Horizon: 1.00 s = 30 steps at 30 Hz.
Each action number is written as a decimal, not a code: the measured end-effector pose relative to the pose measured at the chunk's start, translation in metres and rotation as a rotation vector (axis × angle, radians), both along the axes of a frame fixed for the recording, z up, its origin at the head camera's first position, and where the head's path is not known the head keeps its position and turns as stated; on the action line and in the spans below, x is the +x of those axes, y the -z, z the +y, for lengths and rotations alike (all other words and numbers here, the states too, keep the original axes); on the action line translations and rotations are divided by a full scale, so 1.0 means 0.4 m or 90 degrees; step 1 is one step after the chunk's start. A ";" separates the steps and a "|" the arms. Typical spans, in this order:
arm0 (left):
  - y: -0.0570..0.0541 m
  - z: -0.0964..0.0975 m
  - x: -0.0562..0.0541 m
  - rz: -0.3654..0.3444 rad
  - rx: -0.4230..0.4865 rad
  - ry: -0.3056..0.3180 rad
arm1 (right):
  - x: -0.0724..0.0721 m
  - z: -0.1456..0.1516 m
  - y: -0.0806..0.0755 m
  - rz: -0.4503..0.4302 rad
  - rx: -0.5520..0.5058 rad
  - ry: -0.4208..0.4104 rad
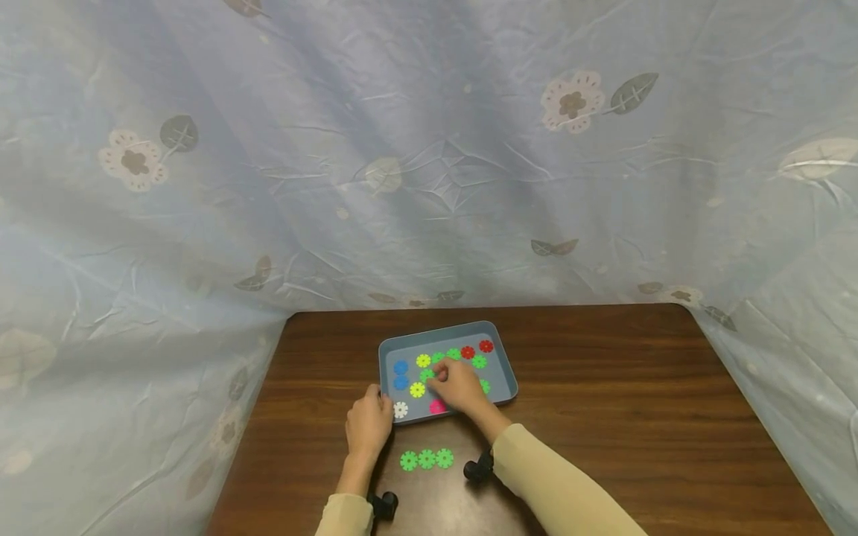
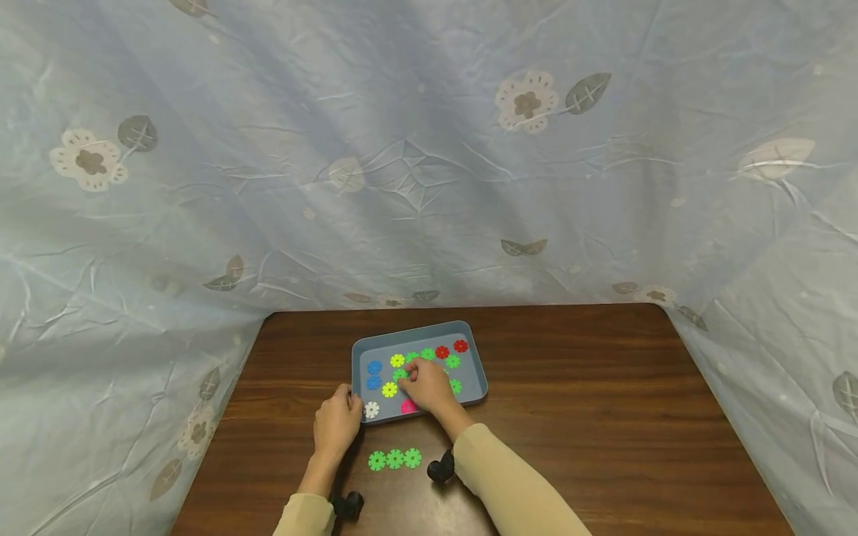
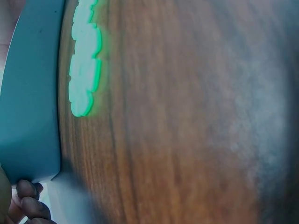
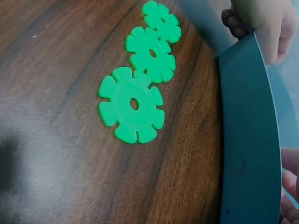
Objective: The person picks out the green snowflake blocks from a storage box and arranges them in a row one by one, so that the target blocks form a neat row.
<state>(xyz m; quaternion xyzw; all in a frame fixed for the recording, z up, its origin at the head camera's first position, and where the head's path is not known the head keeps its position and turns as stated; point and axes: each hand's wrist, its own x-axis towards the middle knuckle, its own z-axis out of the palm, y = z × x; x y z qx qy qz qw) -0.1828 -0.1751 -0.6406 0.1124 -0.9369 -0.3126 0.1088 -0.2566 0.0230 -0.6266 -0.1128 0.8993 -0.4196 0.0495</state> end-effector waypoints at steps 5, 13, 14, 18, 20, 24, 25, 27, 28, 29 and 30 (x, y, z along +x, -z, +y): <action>-0.002 -0.002 0.000 -0.002 -0.002 0.001 | -0.009 -0.015 0.009 0.001 0.032 0.021; -0.001 -0.003 0.001 0.007 -0.003 -0.004 | -0.011 -0.043 0.001 -0.006 0.105 0.031; 0.000 -0.003 0.001 0.006 -0.003 -0.003 | -0.010 -0.045 -0.001 -0.005 0.112 0.034; 0.002 -0.001 0.001 0.001 0.002 0.008 | -0.009 -0.048 -0.002 -0.011 0.138 0.051; 0.002 0.000 0.002 0.001 0.002 0.010 | -0.010 -0.048 0.000 -0.013 0.143 0.053; 0.000 0.000 0.002 0.006 0.000 0.008 | -0.014 -0.049 0.001 -0.019 0.141 0.051; 0.000 0.000 0.002 0.008 0.000 0.008 | -0.014 -0.049 0.000 -0.022 0.140 0.050; -0.001 -0.001 0.003 0.012 0.000 0.008 | -0.016 -0.050 -0.003 -0.025 0.135 0.049; -0.001 -0.001 0.003 0.013 0.000 0.009 | -0.016 -0.049 -0.005 -0.027 0.133 0.047; -0.001 -0.002 0.003 0.014 -0.001 0.008 | -0.016 -0.049 -0.006 -0.027 0.128 0.047; -0.001 -0.002 0.003 0.016 -0.001 0.007 | -0.017 -0.049 -0.006 -0.028 0.122 0.047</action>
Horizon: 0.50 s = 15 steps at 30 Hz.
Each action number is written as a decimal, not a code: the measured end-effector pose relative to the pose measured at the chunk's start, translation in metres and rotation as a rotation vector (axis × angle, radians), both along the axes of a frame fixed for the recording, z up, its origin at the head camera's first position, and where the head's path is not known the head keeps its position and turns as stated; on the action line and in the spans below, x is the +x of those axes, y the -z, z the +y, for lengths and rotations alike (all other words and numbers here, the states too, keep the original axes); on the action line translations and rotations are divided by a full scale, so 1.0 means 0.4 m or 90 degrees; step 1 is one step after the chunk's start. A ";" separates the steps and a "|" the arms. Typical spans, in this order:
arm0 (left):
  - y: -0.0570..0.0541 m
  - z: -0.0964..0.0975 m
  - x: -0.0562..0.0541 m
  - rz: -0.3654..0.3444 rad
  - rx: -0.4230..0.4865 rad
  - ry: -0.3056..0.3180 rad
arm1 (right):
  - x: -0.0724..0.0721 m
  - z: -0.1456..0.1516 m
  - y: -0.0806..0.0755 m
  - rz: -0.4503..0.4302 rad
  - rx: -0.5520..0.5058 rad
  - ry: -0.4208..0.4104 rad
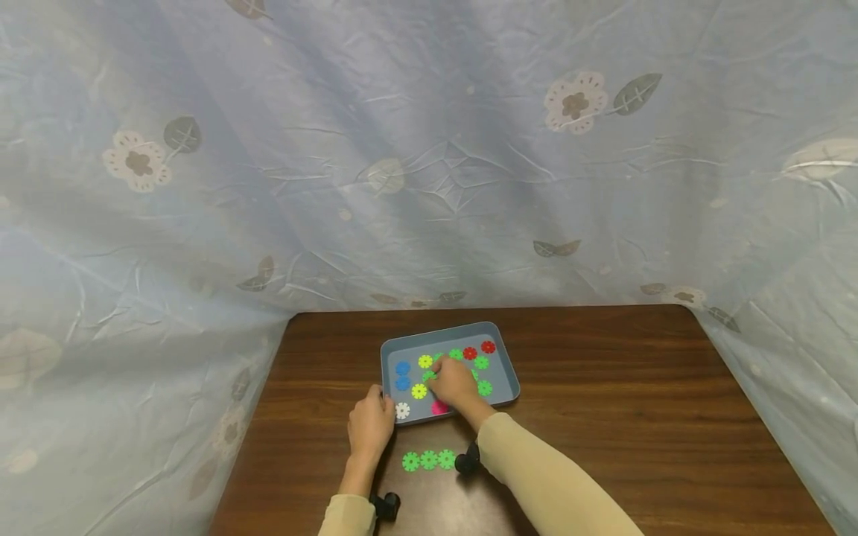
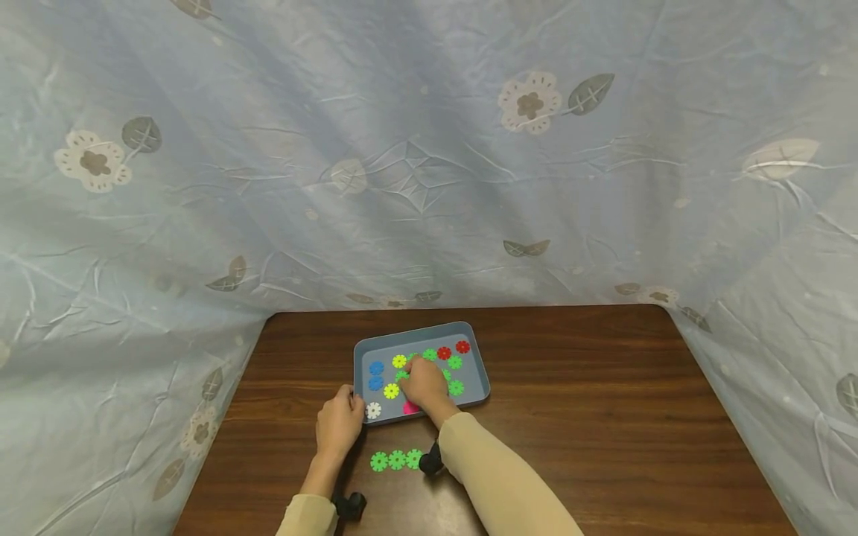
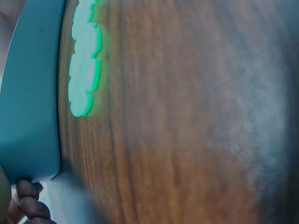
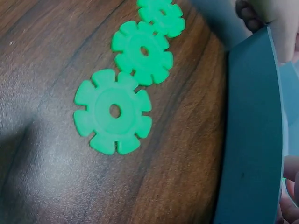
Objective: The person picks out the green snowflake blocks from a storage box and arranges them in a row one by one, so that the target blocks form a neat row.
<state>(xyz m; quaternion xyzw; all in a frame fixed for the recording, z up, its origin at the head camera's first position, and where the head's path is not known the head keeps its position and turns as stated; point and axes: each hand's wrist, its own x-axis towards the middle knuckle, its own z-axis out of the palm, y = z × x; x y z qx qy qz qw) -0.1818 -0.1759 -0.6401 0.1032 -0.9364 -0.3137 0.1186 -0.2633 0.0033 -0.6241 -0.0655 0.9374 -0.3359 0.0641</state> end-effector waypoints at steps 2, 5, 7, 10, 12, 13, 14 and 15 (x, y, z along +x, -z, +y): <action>0.001 0.001 -0.001 0.002 -0.001 -0.002 | -0.001 0.003 -0.002 0.000 -0.021 -0.001; 0.004 0.001 -0.002 0.004 -0.002 -0.004 | 0.001 0.009 -0.005 0.002 -0.058 -0.009; 0.006 0.001 -0.002 0.010 -0.003 -0.005 | 0.004 0.013 -0.010 0.002 -0.082 -0.016; 0.007 0.001 -0.002 0.016 -0.003 -0.005 | 0.011 0.019 -0.020 0.007 -0.120 -0.024; 0.007 0.000 -0.002 0.018 -0.003 -0.005 | 0.018 0.024 -0.027 0.010 -0.143 -0.030; 0.007 0.000 -0.002 0.016 -0.003 -0.004 | 0.024 0.027 -0.032 0.012 -0.158 -0.034; 0.007 0.000 -0.002 0.014 -0.004 -0.004 | 0.030 0.030 -0.036 0.013 -0.171 -0.039; 0.007 0.000 -0.002 0.013 -0.004 -0.004 | 0.036 0.033 -0.041 0.014 -0.186 -0.045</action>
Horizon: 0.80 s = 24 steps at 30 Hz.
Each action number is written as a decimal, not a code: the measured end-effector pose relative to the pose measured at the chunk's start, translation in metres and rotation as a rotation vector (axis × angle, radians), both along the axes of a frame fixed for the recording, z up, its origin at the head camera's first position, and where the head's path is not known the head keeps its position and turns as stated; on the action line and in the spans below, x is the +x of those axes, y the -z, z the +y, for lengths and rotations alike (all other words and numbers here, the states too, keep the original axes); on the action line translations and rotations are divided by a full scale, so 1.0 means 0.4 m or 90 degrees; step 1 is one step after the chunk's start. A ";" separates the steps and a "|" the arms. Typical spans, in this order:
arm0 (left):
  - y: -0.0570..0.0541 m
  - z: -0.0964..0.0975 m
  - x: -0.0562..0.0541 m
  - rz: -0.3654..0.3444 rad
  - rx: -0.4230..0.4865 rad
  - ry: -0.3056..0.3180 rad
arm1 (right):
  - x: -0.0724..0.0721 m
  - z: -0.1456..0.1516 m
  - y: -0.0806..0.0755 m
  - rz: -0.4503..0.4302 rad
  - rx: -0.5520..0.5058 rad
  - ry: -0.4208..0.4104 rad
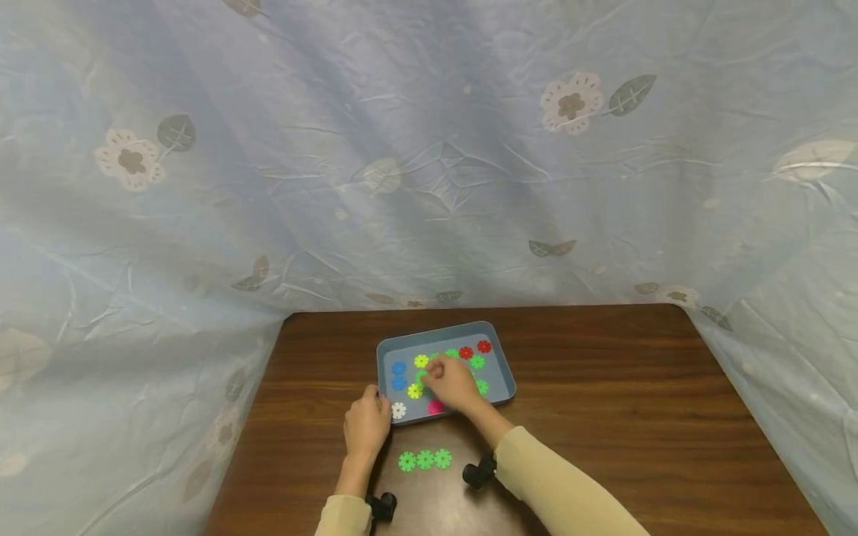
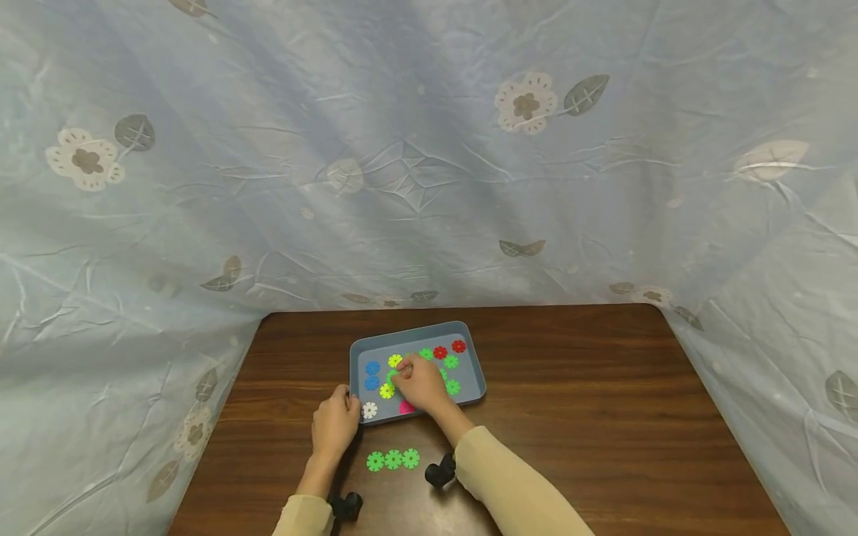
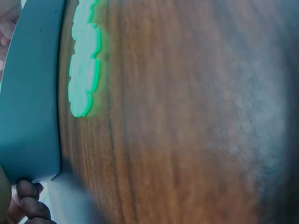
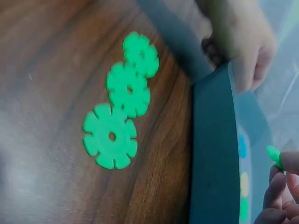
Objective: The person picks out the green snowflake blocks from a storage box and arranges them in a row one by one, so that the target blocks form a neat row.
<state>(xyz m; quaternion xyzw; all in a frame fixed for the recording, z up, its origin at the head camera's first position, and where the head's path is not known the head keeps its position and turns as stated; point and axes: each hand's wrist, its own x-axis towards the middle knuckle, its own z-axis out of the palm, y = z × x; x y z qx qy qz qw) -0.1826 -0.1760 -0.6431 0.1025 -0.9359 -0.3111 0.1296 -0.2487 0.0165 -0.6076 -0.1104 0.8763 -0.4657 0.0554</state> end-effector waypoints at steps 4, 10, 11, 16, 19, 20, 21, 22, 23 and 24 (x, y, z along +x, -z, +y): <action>0.001 0.001 0.000 -0.007 0.001 0.000 | 0.034 0.019 -0.021 0.005 -0.045 -0.021; -0.002 0.000 0.001 -0.008 0.004 -0.001 | 0.091 0.056 -0.037 -0.017 -0.081 -0.055; -0.002 0.000 0.001 -0.008 0.004 -0.001 | 0.100 0.063 -0.038 -0.022 -0.090 -0.064; -0.001 0.001 0.001 -0.004 0.007 0.001 | 0.142 0.096 -0.024 -0.022 -0.095 -0.094; -0.001 0.002 0.001 -0.001 0.006 0.004 | 0.163 0.118 -0.005 -0.016 -0.079 -0.101; -0.001 0.001 0.001 -0.002 0.006 0.004 | 0.170 0.125 0.002 -0.017 -0.069 -0.098; -0.001 0.001 0.001 -0.003 0.005 0.003 | 0.176 0.132 0.009 -0.015 -0.062 -0.097; -0.001 0.001 0.001 -0.005 0.004 0.003 | 0.182 0.140 0.017 -0.015 -0.056 -0.097; 0.000 0.001 0.001 -0.006 0.003 0.002 | 0.187 0.147 0.025 -0.013 -0.044 -0.094; 0.000 0.001 0.001 -0.008 0.002 0.001 | 0.193 0.153 0.033 -0.010 -0.032 -0.091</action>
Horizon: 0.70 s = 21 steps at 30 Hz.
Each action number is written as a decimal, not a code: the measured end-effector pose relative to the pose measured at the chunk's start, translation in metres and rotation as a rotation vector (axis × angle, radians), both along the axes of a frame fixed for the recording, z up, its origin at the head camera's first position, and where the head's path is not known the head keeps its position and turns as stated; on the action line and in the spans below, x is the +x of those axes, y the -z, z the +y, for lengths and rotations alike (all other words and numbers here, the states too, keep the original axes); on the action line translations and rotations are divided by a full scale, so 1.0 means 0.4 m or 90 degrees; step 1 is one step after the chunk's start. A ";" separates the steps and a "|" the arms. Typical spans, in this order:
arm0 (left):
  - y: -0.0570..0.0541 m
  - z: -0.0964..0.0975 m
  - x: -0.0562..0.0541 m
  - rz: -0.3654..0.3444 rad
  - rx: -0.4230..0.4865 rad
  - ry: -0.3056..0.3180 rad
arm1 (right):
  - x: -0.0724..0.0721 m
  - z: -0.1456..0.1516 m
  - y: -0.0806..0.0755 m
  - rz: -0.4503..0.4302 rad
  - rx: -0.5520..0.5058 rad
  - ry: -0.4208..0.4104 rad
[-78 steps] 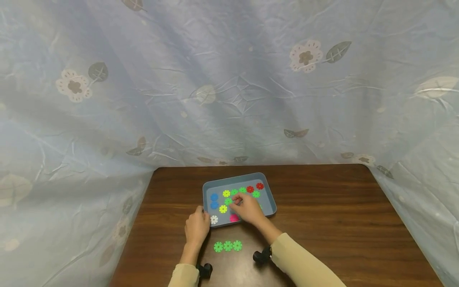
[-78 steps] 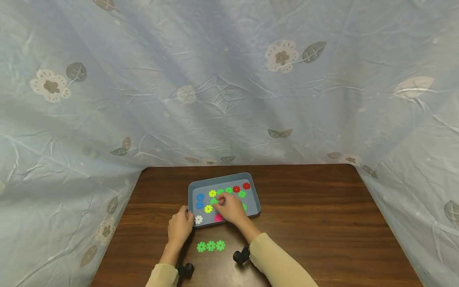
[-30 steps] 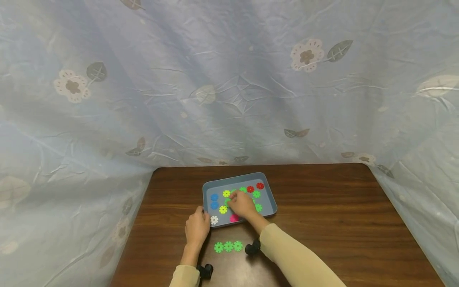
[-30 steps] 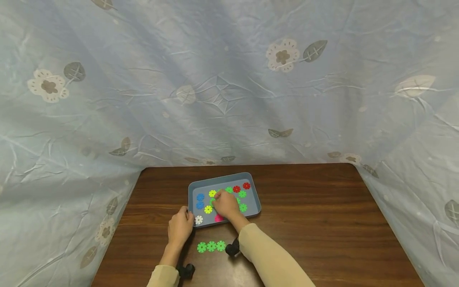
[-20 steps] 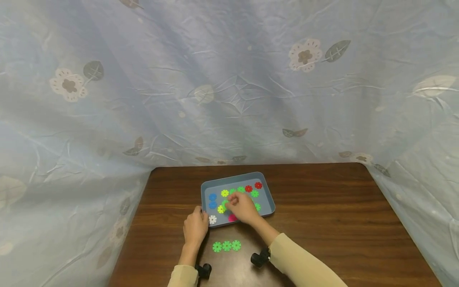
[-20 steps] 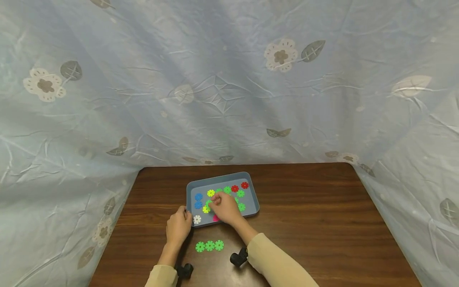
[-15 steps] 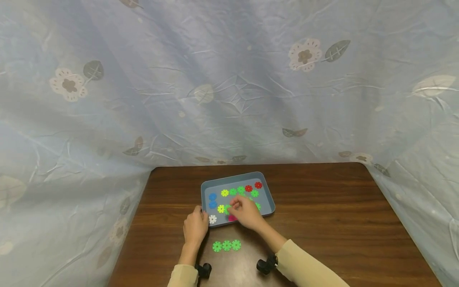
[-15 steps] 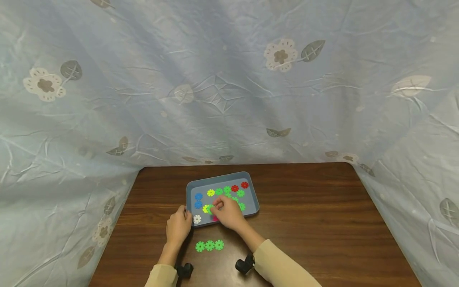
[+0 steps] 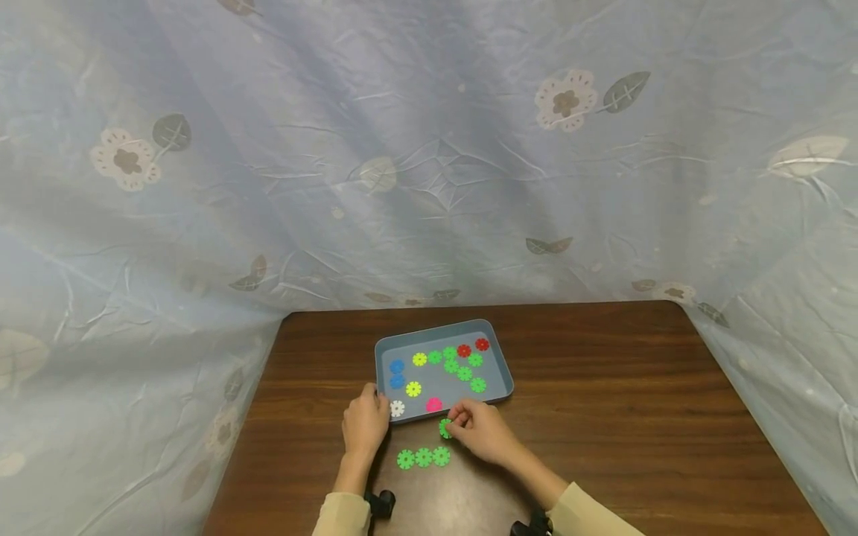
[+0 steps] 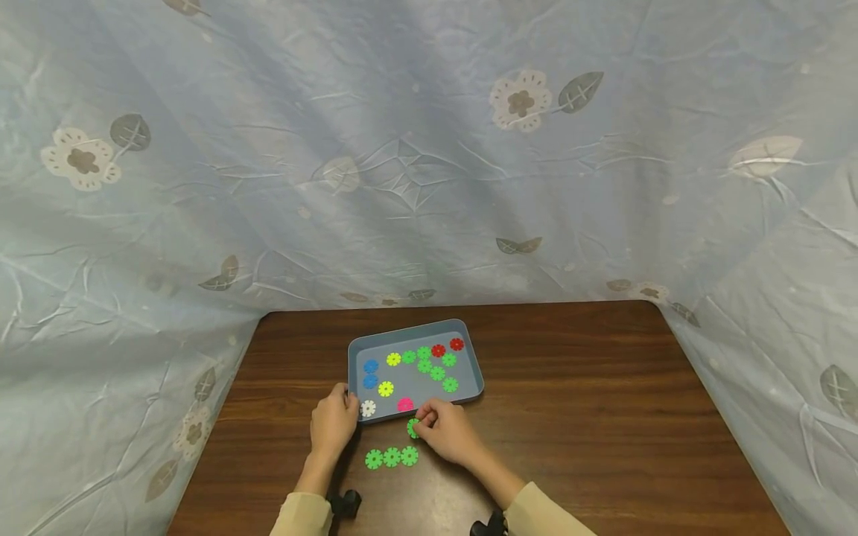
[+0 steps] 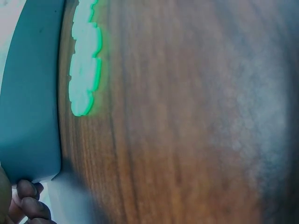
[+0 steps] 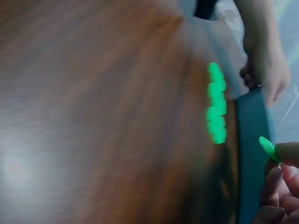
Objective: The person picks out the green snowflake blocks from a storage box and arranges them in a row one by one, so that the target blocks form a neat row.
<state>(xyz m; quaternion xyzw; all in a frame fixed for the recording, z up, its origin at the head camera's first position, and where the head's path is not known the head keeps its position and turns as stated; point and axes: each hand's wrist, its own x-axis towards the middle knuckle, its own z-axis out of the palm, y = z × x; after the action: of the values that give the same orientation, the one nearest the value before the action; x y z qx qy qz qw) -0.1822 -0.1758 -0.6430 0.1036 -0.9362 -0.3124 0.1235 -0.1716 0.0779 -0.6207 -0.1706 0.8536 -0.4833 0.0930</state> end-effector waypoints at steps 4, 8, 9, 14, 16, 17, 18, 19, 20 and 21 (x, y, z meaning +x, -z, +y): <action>-0.001 0.000 -0.001 -0.005 0.000 0.002 | 0.020 0.024 0.029 0.012 0.026 0.003; 0.000 0.001 0.001 -0.014 0.006 0.007 | 0.040 0.042 0.053 0.025 0.045 -0.004; -0.001 0.001 0.001 -0.015 0.008 0.008 | 0.045 0.045 0.058 0.037 0.051 -0.006; -0.002 0.002 0.004 -0.010 0.012 0.014 | 0.065 0.053 0.074 0.084 0.096 -0.013; -0.004 0.002 0.005 -0.010 0.013 0.016 | 0.069 0.053 0.076 0.095 0.109 -0.013; -0.006 0.002 0.005 -0.011 0.013 0.017 | 0.071 0.053 0.075 0.098 0.113 -0.013; -0.007 0.002 0.005 -0.011 0.013 0.017 | 0.073 0.052 0.074 0.101 0.117 -0.012; -0.007 0.002 0.005 -0.012 0.012 0.016 | 0.075 0.052 0.073 0.103 0.121 -0.012; -0.008 0.001 0.005 -0.013 0.010 0.016 | 0.076 0.051 0.072 0.106 0.127 -0.011; -0.008 0.002 0.005 -0.014 0.010 0.017 | 0.077 0.049 0.071 0.112 0.134 -0.010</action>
<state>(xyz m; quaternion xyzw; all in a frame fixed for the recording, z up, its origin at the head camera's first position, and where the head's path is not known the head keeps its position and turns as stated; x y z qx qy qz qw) -0.1800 -0.1752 -0.6397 0.0956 -0.9363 -0.3200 0.1086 -0.1408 0.0976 -0.6491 -0.2080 0.9033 -0.3733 0.0390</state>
